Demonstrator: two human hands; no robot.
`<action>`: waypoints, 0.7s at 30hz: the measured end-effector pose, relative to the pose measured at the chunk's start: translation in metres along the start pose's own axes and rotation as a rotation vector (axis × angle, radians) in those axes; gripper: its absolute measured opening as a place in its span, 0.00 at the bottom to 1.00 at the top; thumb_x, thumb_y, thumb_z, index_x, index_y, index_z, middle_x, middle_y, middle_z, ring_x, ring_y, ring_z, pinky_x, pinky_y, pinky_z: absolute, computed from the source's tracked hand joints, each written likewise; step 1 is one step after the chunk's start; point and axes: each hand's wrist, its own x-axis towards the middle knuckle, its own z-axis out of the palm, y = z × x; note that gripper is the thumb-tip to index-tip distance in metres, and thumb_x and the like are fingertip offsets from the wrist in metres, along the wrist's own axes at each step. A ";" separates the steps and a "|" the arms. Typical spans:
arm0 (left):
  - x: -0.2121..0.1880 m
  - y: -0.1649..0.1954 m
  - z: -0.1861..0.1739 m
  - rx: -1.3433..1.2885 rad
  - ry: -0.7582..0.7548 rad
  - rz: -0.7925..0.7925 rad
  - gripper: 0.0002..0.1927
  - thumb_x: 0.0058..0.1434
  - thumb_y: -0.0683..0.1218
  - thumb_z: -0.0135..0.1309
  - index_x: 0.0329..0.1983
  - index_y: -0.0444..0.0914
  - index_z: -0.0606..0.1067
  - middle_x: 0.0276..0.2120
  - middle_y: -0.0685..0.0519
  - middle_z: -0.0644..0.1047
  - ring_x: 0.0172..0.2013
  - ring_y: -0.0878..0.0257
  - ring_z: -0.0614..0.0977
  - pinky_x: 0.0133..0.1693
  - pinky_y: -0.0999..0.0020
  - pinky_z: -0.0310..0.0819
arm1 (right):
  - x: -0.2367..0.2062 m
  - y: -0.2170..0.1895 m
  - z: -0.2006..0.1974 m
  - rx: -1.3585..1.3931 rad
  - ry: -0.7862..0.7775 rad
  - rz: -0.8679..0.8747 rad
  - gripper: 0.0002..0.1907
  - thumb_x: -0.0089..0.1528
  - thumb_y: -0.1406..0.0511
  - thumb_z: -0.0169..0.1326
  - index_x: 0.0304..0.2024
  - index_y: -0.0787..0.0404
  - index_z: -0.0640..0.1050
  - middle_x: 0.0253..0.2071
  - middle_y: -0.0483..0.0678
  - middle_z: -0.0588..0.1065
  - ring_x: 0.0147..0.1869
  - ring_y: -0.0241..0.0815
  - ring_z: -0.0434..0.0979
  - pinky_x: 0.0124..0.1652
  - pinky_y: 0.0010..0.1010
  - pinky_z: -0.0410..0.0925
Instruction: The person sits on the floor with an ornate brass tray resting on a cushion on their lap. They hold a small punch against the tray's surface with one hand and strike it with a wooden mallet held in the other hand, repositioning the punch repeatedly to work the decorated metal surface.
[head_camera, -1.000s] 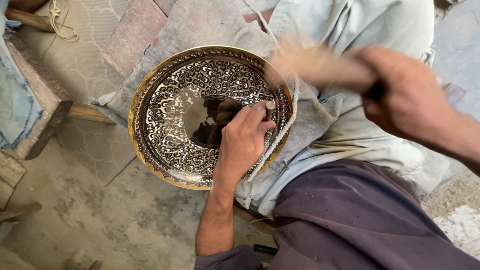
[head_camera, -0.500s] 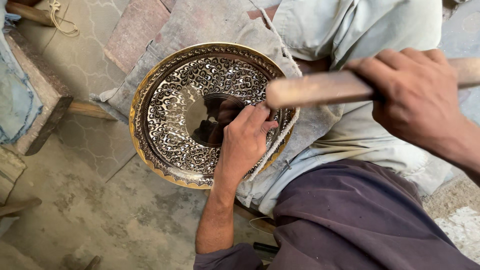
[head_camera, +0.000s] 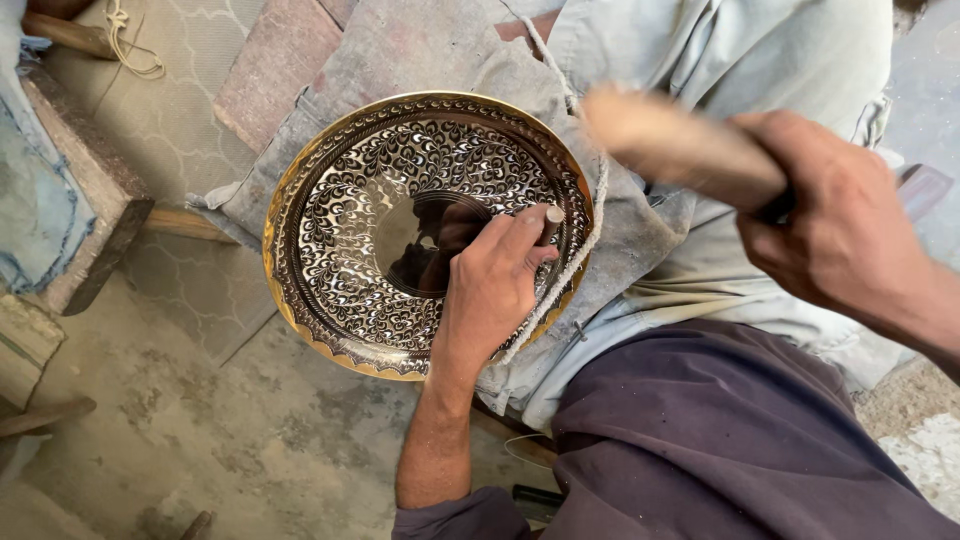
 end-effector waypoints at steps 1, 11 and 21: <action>0.000 0.000 0.000 -0.001 -0.003 -0.006 0.18 0.65 0.34 0.54 0.58 0.40 0.73 0.41 0.48 0.78 0.39 0.57 0.88 0.37 0.59 0.80 | -0.001 0.000 0.000 0.274 -0.002 0.075 0.29 0.56 0.67 0.56 0.61 0.57 0.71 0.40 0.47 0.74 0.41 0.44 0.76 0.42 0.41 0.68; -0.001 0.003 0.001 0.087 0.017 0.000 0.19 0.64 0.36 0.57 0.58 0.37 0.72 0.41 0.45 0.78 0.41 0.45 0.83 0.39 0.53 0.77 | 0.002 0.011 -0.004 -0.435 -0.216 -0.058 0.30 0.61 0.71 0.56 0.66 0.56 0.70 0.45 0.50 0.78 0.46 0.48 0.80 0.49 0.43 0.73; 0.001 0.009 0.003 0.045 0.041 0.011 0.20 0.62 0.35 0.56 0.57 0.38 0.72 0.44 0.44 0.80 0.43 0.45 0.83 0.41 0.53 0.78 | 0.008 0.001 -0.004 0.128 -0.045 0.012 0.25 0.60 0.68 0.56 0.60 0.60 0.70 0.43 0.50 0.80 0.43 0.45 0.82 0.45 0.39 0.75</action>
